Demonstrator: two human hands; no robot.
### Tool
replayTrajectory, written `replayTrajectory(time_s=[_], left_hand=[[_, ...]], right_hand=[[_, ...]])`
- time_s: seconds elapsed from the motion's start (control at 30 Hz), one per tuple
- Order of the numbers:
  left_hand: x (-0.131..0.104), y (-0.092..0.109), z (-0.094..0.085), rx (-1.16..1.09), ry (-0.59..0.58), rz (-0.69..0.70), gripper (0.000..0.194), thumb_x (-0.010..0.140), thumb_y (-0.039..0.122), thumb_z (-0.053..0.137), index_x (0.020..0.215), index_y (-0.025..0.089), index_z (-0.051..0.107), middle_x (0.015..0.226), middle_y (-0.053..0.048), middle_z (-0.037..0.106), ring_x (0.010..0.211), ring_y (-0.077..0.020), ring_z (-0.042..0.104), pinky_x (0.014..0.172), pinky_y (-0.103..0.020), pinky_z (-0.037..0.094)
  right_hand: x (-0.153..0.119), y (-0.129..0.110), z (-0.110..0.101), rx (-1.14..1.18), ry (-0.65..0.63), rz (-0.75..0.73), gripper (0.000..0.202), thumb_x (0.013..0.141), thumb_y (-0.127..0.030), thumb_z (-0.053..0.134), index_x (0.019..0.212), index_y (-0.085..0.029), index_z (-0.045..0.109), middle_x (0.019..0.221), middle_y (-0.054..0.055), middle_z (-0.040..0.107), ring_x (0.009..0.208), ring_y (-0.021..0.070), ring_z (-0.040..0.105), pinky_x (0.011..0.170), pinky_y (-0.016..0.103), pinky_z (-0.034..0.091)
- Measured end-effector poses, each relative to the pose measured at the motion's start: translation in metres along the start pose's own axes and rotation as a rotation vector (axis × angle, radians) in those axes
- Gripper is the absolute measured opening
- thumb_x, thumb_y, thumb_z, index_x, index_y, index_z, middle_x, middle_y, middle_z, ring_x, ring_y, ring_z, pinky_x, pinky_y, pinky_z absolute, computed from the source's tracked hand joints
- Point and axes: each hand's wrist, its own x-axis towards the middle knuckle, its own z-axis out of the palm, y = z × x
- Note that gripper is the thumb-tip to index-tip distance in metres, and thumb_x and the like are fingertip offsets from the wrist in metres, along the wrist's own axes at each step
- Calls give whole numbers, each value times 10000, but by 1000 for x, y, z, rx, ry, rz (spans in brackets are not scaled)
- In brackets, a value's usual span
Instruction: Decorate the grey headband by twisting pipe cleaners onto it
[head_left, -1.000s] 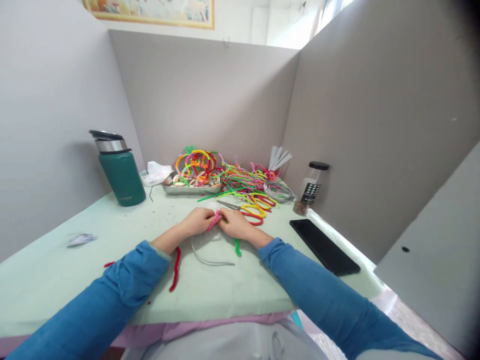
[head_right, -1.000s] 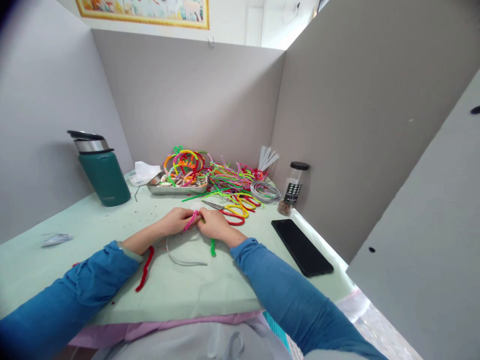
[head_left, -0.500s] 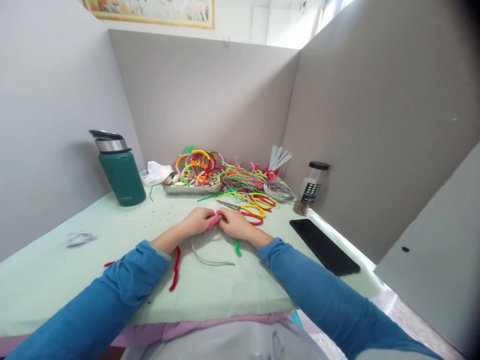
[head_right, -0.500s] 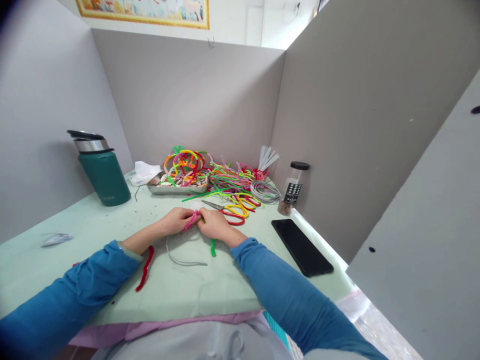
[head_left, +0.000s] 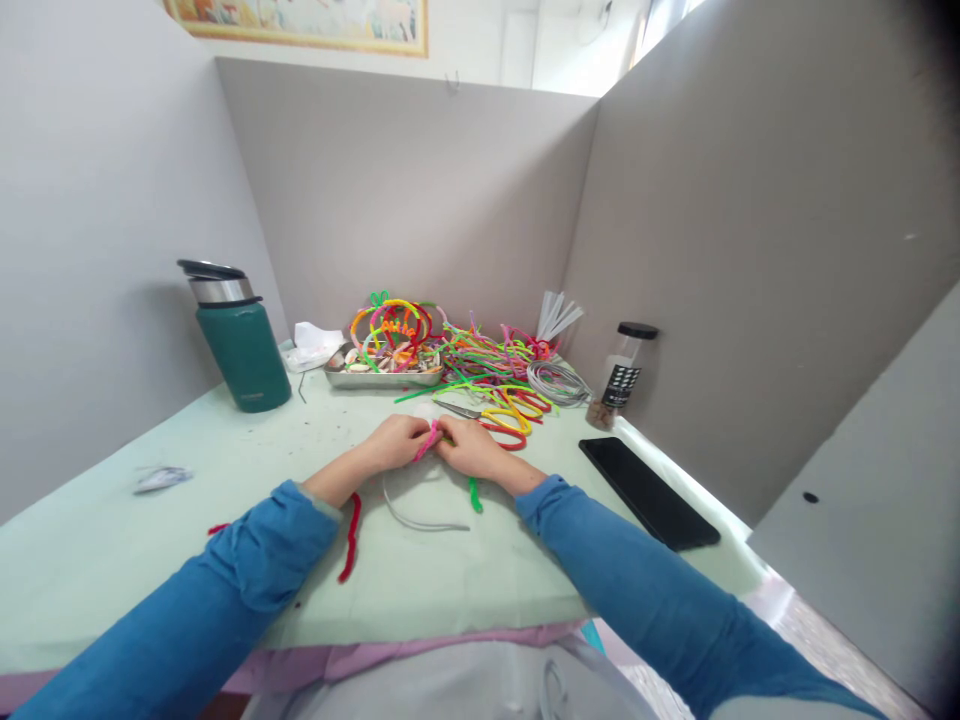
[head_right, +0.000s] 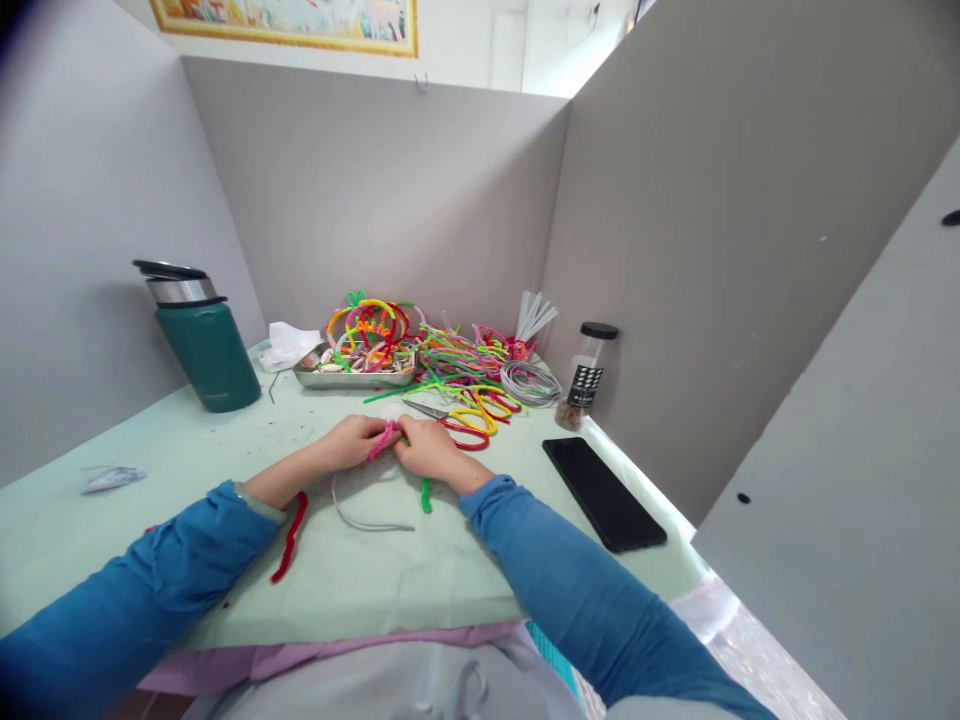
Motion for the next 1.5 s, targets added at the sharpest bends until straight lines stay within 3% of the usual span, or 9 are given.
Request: replayTrajectory(time_s=[1.5], left_hand=[[0, 0, 1, 24, 3, 11, 425, 830, 458, 355, 667, 153, 603, 637, -34, 614, 584, -130, 463, 542, -226, 284]], right_hand=[[0, 1, 1, -8, 1, -12, 146, 803, -237, 492, 898, -163, 574, 830, 45, 642, 715, 149, 547, 614, 236, 338]])
